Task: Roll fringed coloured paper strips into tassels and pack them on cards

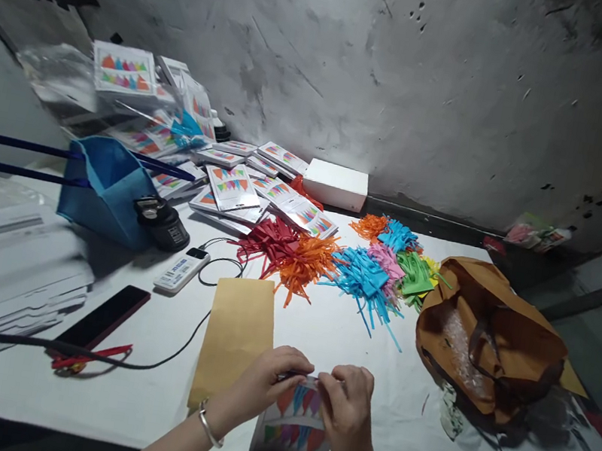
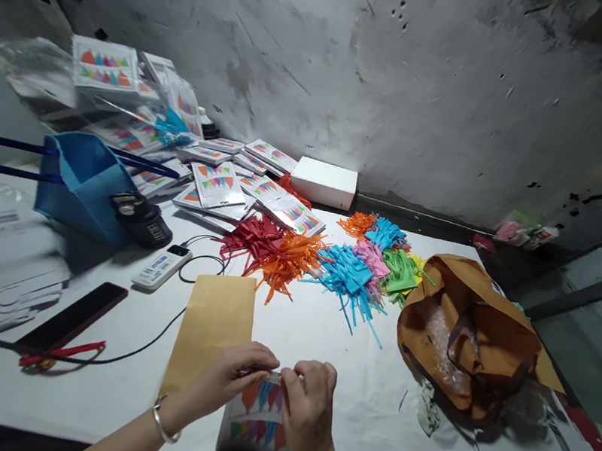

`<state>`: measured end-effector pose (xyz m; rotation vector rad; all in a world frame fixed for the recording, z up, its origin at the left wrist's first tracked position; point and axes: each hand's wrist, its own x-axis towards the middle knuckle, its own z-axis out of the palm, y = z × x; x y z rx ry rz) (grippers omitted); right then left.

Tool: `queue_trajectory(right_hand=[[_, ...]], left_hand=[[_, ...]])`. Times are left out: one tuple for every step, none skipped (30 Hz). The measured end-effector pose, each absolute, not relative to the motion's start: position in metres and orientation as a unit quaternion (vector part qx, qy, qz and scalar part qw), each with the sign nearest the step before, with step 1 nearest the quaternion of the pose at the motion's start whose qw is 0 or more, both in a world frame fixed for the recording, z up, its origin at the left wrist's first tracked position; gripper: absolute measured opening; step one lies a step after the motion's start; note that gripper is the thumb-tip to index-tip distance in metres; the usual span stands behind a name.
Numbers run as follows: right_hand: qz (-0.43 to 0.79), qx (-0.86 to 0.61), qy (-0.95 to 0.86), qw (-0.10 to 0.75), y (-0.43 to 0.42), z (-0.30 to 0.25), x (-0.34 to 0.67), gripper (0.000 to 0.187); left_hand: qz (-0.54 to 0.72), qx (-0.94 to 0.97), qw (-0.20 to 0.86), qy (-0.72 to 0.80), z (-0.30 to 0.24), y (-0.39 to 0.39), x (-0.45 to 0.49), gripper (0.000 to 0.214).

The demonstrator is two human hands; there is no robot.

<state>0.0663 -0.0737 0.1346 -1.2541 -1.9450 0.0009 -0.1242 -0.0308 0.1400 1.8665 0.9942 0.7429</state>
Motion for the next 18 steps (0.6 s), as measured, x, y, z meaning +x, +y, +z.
queue_trajectory(right_hand=[[0.002, -0.491, -0.775, 0.397, -0.074, 0.136, 0.064, 0.018], [0.008, -0.494, -0.777, 0.391, -0.074, 0.137, 0.063, 0.018], [0.015, -0.500, -0.777, 0.383, -0.073, 0.140, 0.062, 0.018], [0.023, -0.506, -0.777, 0.373, -0.071, 0.142, 0.064, 0.016], [0.032, -0.510, -0.780, 0.361, -0.069, 0.144, 0.068, 0.015], [0.042, -0.516, -0.782, 0.348, -0.068, 0.145, 0.075, 0.014], [0.053, -0.524, -0.780, 0.339, -0.068, 0.144, 0.084, 0.014], [0.065, -0.538, -0.772, 0.332, -0.068, 0.142, 0.095, 0.017], [0.081, -0.558, -0.757, 0.331, -0.071, 0.137, 0.105, 0.021], [0.103, -0.585, -0.731, 0.336, -0.076, 0.129, 0.115, 0.025], [0.134, -0.612, -0.698, 0.347, -0.082, 0.119, 0.122, 0.031], [0.179, -0.636, -0.657, 0.364, -0.091, 0.108, 0.126, 0.038], [0.238, -0.647, -0.614, 0.385, -0.100, 0.095, 0.126, 0.048], [0.312, -0.641, -0.574, 0.403, -0.110, 0.081, 0.122, 0.059], [0.394, -0.615, -0.543, 0.415, -0.119, 0.068, 0.115, 0.068], [0.476, -0.577, -0.517, 0.417, -0.127, 0.056, 0.107, 0.070], [0.527, -0.560, -0.480, 0.422, -0.134, 0.046, 0.099, 0.063], [0.549, -0.569, -0.439, 0.427, -0.139, 0.039, 0.093, 0.055]], left_hand=[[0.299, 0.741, 0.443, 0.406, 0.139, -0.031, -0.124, 0.016], [0.303, 0.729, 0.455, 0.413, 0.138, -0.032, -0.123, 0.017], [0.308, 0.713, 0.470, 0.419, 0.137, -0.032, -0.123, 0.018], [0.312, 0.698, 0.487, 0.422, 0.136, -0.033, -0.123, 0.020], [0.314, 0.685, 0.503, 0.423, 0.135, -0.034, -0.123, 0.022], [0.315, 0.676, 0.517, 0.421, 0.134, -0.034, -0.123, 0.023], [0.313, 0.671, 0.526, 0.419, 0.134, -0.035, -0.124, 0.023], [0.312, 0.667, 0.531, 0.419, 0.133, -0.035, -0.125, 0.023], [0.312, 0.664, 0.532, 0.423, 0.132, -0.036, -0.127, 0.023], [0.314, 0.660, 0.531, 0.429, 0.131, -0.036, -0.129, 0.023], [0.315, 0.655, 0.531, 0.435, 0.130, -0.036, -0.132, 0.024], [0.318, 0.650, 0.533, 0.439, 0.129, -0.036, -0.134, 0.024], [0.322, 0.643, 0.538, 0.439, 0.128, -0.035, -0.136, 0.025], [0.329, 0.635, 0.547, 0.435, 0.127, -0.033, -0.137, 0.026], [0.337, 0.627, 0.557, 0.427, 0.125, -0.032, -0.137, 0.028], [0.350, 0.619, 0.565, 0.419, 0.124, -0.031, -0.135, 0.031], [0.372, 0.608, 0.568, 0.411, 0.122, -0.030, -0.132, 0.037], [0.401, 0.594, 0.567, 0.405, 0.119, -0.030, -0.127, 0.045]])
